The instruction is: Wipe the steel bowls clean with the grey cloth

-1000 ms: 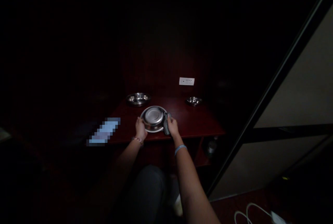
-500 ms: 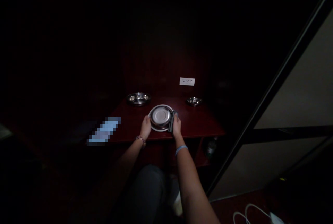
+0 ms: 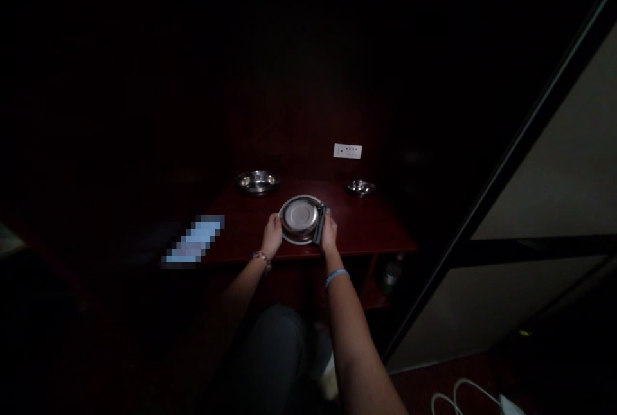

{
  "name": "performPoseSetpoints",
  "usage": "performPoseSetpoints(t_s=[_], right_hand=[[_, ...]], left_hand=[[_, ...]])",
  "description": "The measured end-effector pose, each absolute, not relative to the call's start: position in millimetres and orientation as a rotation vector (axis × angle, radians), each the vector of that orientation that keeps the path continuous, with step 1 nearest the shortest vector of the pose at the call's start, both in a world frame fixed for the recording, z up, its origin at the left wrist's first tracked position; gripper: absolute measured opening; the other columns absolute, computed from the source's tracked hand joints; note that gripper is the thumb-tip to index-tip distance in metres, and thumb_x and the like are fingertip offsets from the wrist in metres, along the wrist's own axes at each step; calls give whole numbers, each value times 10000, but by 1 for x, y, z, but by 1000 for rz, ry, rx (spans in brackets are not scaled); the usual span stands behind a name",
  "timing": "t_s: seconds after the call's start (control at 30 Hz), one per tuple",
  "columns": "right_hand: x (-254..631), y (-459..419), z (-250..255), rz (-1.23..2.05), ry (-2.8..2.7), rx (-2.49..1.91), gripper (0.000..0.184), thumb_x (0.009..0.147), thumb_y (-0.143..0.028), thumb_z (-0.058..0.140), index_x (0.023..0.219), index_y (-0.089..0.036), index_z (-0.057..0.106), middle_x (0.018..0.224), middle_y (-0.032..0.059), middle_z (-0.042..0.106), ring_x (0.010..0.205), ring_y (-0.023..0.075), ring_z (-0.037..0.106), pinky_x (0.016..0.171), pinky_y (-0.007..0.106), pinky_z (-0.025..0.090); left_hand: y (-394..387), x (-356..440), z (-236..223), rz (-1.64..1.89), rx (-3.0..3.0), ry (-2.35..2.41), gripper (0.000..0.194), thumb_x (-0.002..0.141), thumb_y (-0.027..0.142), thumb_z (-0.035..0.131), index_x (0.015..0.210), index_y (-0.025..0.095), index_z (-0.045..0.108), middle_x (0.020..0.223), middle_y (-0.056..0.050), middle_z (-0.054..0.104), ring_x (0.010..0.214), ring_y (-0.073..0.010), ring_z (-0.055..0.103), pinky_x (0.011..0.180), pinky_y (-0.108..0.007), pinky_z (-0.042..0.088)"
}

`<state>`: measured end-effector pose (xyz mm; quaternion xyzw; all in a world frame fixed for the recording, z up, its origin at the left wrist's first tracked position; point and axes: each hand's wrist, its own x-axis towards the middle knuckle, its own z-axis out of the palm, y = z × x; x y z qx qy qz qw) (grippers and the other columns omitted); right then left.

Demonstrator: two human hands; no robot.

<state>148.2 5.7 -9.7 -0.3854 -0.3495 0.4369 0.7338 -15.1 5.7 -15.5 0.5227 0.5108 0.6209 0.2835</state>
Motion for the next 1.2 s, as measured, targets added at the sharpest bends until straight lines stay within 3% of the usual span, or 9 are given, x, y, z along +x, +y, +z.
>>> performPoseSetpoints(t_s=[0.83, 1.0, 1.2], right_hand=[[153, 21, -24, 899, -886, -857, 503, 945, -566, 492, 1097, -141, 715, 1111, 105, 772, 1044, 204, 706, 1001, 324, 498], [154, 27, -30, 872, -898, -881, 529, 946, -583, 470, 1105, -139, 708, 1101, 108, 773, 1060, 206, 703, 1010, 339, 496], [156, 30, -33, 854, -906, -886, 552, 966, -583, 421, 1144, -141, 699, 1156, 118, 760, 1105, 213, 692, 1064, 358, 467]], left_hand=[[9, -15, -18, 1658, 1372, 1328, 190, 957, 272, 421, 919, 202, 593, 908, -67, 687, 898, -215, 655, 922, -360, 489], [7, -14, -17, 1698, 1354, 1314, 219, 966, 261, 441, 1129, 208, 578, 1095, -82, 706, 1029, -209, 663, 987, -364, 480], [8, -11, -18, 1753, 1331, 1193, 347, 994, 367, 431, 1221, 189, 626, 1280, -120, 688, 1222, -234, 625, 1124, -400, 421]])
